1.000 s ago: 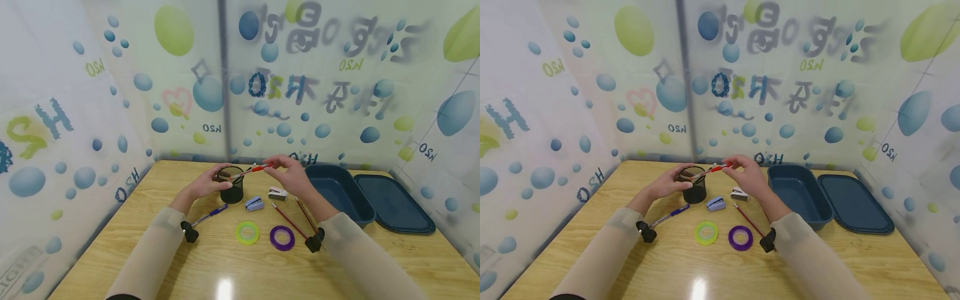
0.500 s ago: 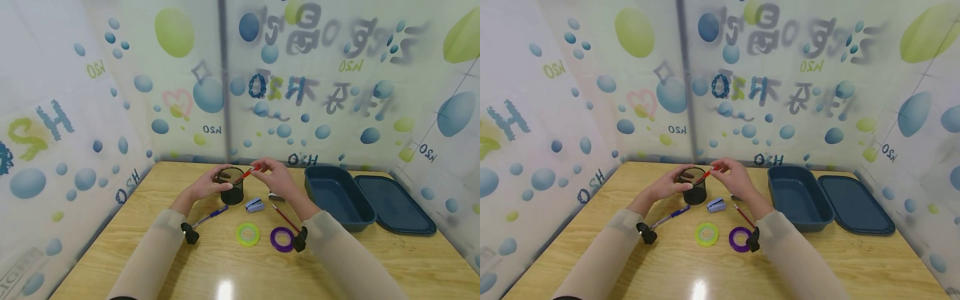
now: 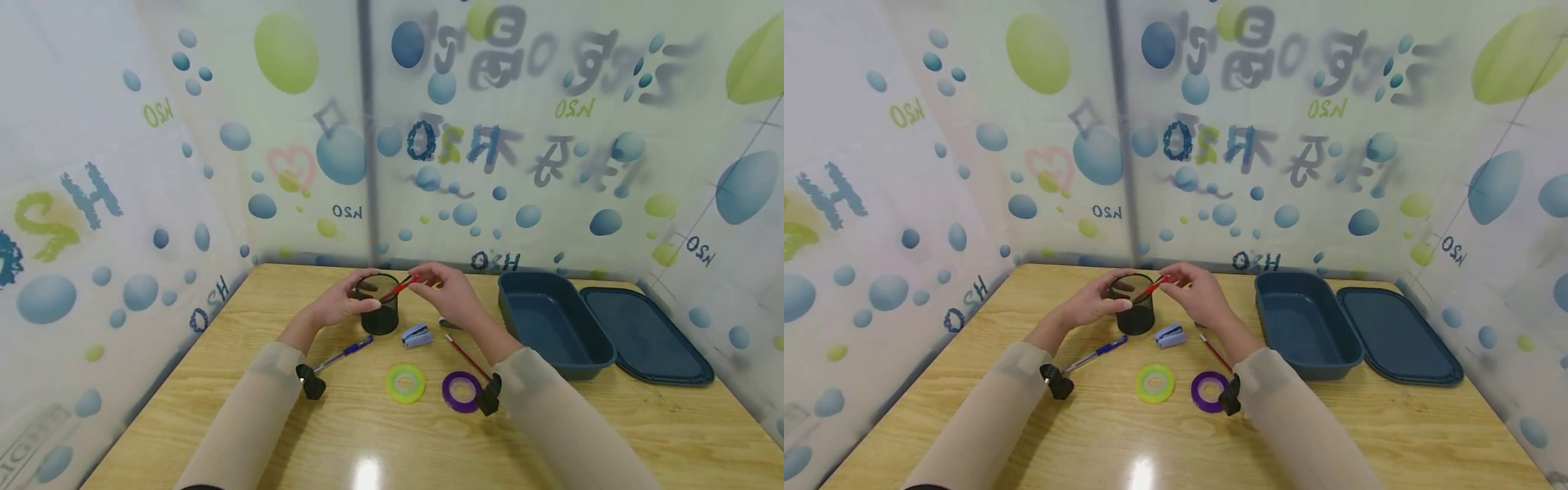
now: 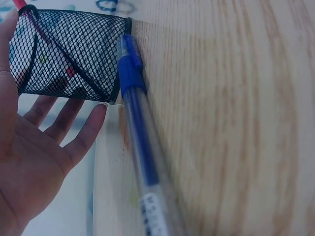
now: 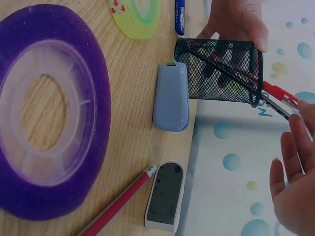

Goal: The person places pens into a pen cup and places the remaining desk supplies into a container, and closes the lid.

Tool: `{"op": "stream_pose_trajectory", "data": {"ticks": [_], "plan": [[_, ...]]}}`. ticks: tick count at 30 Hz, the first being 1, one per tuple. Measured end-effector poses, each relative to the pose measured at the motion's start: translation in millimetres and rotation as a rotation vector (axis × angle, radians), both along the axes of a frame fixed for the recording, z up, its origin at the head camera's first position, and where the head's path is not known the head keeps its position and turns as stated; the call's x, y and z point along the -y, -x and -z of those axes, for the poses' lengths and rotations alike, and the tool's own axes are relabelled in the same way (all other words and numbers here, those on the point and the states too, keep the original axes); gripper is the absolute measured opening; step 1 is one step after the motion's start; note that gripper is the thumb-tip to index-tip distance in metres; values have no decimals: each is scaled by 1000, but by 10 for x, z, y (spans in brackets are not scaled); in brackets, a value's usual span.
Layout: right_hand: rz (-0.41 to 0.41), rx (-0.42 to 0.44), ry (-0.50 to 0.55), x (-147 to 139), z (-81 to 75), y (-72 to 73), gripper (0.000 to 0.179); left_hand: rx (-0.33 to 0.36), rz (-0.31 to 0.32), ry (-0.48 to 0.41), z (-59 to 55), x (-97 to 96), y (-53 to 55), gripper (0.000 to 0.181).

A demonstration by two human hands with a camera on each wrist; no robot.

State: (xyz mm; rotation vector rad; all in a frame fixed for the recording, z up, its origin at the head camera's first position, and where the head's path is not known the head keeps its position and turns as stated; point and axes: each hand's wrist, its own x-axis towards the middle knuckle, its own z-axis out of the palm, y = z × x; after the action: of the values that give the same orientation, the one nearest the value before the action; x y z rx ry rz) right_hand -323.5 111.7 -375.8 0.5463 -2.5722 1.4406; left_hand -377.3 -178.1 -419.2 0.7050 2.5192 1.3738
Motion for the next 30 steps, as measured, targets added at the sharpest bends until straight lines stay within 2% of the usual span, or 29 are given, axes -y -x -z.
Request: {"op": "stream_pose_trajectory", "data": {"ticks": [9,15,30], "plan": [[-9,-19,-7,-145,6,-66,28,-9,-3,9,-4,0,-3,76],[-25,-11,-29,-279,-1,-160,29,-10,-1,11,-11,2,-8,77],[-55,7,-85,-656,-26,-560,29,1,1,8,-28,-4,-32,74]]}}
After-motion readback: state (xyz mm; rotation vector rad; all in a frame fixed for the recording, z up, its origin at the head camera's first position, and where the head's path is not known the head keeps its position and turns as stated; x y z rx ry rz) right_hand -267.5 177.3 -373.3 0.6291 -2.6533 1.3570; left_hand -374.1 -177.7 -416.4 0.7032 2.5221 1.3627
